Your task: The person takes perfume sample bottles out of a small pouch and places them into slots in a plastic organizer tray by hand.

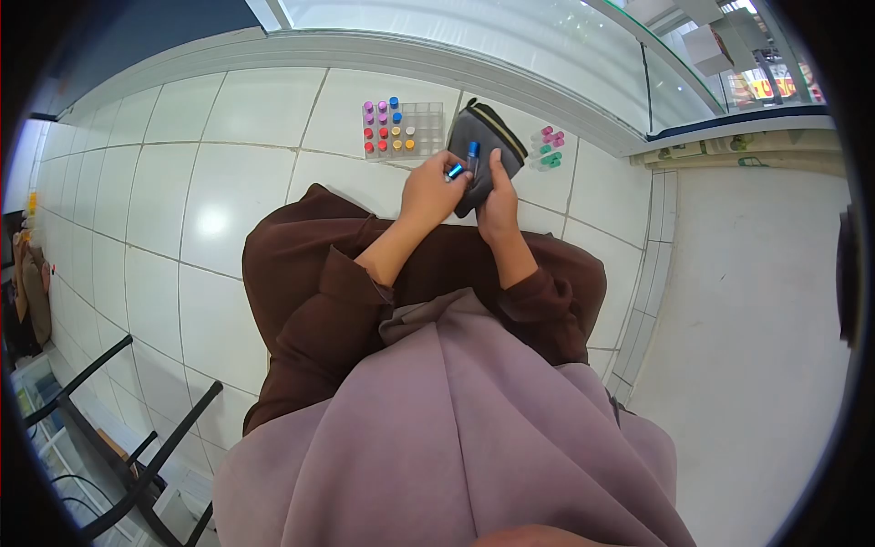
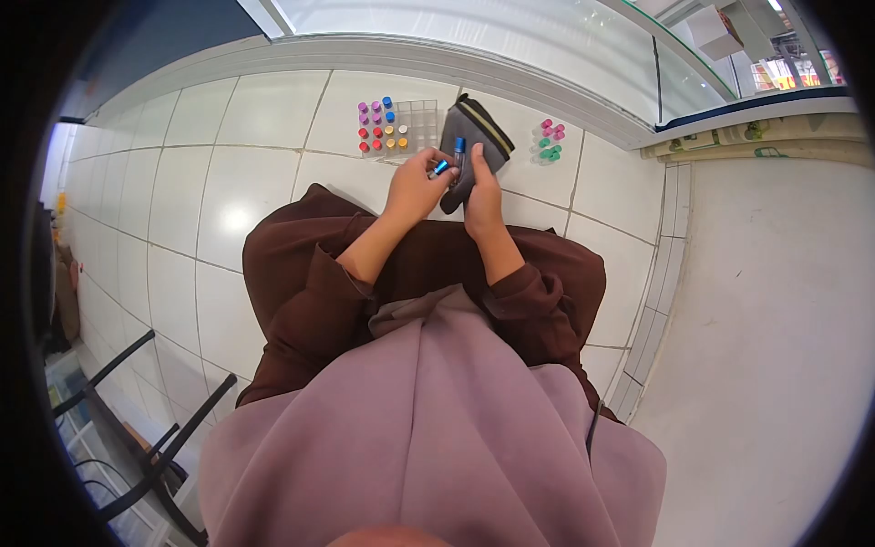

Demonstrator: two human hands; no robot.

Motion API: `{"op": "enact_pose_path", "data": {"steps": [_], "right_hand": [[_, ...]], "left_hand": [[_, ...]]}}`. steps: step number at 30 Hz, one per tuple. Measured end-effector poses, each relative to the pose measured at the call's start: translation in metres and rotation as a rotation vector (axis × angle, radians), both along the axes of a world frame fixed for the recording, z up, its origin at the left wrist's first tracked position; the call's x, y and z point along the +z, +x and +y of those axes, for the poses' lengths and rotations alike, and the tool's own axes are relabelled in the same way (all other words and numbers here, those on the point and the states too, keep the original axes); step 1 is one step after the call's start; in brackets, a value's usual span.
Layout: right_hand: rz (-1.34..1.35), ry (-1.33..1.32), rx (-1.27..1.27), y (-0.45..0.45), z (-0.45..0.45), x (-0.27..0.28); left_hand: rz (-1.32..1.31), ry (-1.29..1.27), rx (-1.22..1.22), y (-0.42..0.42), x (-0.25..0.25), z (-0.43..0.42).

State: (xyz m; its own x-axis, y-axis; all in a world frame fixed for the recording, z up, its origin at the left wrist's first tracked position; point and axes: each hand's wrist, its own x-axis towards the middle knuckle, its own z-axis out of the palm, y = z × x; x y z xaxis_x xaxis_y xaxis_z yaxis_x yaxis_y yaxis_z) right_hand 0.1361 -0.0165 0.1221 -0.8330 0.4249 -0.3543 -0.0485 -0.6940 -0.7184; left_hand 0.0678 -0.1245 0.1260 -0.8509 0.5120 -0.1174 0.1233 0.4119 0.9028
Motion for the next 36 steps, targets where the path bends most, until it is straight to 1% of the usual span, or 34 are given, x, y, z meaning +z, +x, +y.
{"op": "enact_pose_path", "data": {"steps": [3, 5, 6, 9, 10, 13, 16, 19, 20, 23, 26, 29, 30, 32, 33, 35, 36], "right_hand": [[-0.004, -0.002, -0.019, -0.001, -0.001, 0.0], [-0.025, 0.013, 0.005, -0.001, -0.008, -0.005], [-0.018, 0.004, 0.039, -0.002, -0.012, -0.004], [-0.052, 0.058, 0.115, 0.001, -0.024, 0.003], [-0.066, 0.091, 0.126, 0.001, -0.024, 0.0], [-0.094, 0.095, 0.113, 0.002, -0.019, -0.009], [-0.06, 0.195, 0.057, 0.0, -0.007, -0.01], [-0.14, 0.375, -0.009, -0.003, 0.007, 0.004], [-0.166, 0.405, -0.011, -0.003, 0.005, 0.008], [-0.182, 0.479, 0.013, -0.001, -0.001, 0.013], [-0.167, 0.328, 0.038, 0.001, 0.0, 0.013], [-0.112, 0.128, 0.052, 0.003, 0.005, 0.017], [-0.087, 0.055, 0.049, 0.003, 0.006, 0.021], [0.008, 0.026, -0.048, -0.003, 0.002, 0.026], [0.055, 0.011, -0.098, -0.004, 0.001, 0.028], [0.052, -0.081, -0.111, -0.003, 0.005, 0.027], [0.051, -0.128, -0.117, -0.002, 0.006, 0.026]], "left_hand": [[-0.014, -0.031, -0.016, 0.003, 0.01, -0.001], [-0.021, 0.052, 0.049, -0.003, 0.002, -0.002], [-0.024, 0.093, 0.083, -0.006, 0.001, -0.002], [-0.138, 0.18, 0.304, -0.014, 0.002, -0.002], [-0.162, 0.152, 0.267, -0.017, 0.004, -0.004], [-0.121, -0.009, 0.143, -0.01, 0.014, -0.003], [0.057, -0.057, 0.036, -0.006, 0.017, -0.002], [0.475, -0.086, -0.064, -0.002, 0.023, -0.006], [0.515, -0.1, -0.118, 0.0, 0.027, -0.007], [0.631, 0.004, -0.22, -0.003, 0.017, -0.007], [0.61, 0.045, -0.255, -0.006, 0.013, -0.009], [0.478, -0.004, -0.308, 0.0, 0.018, -0.011], [0.45, -0.003, -0.294, 0.003, 0.016, -0.01], [0.395, 0.001, -0.27, 0.008, 0.011, -0.006], [0.365, 0.023, -0.213, 0.006, 0.018, -0.005], [0.303, 0.067, -0.102, 0.0, 0.033, -0.004], [0.14, 0.176, -0.09, -0.003, 0.037, -0.004]]}}
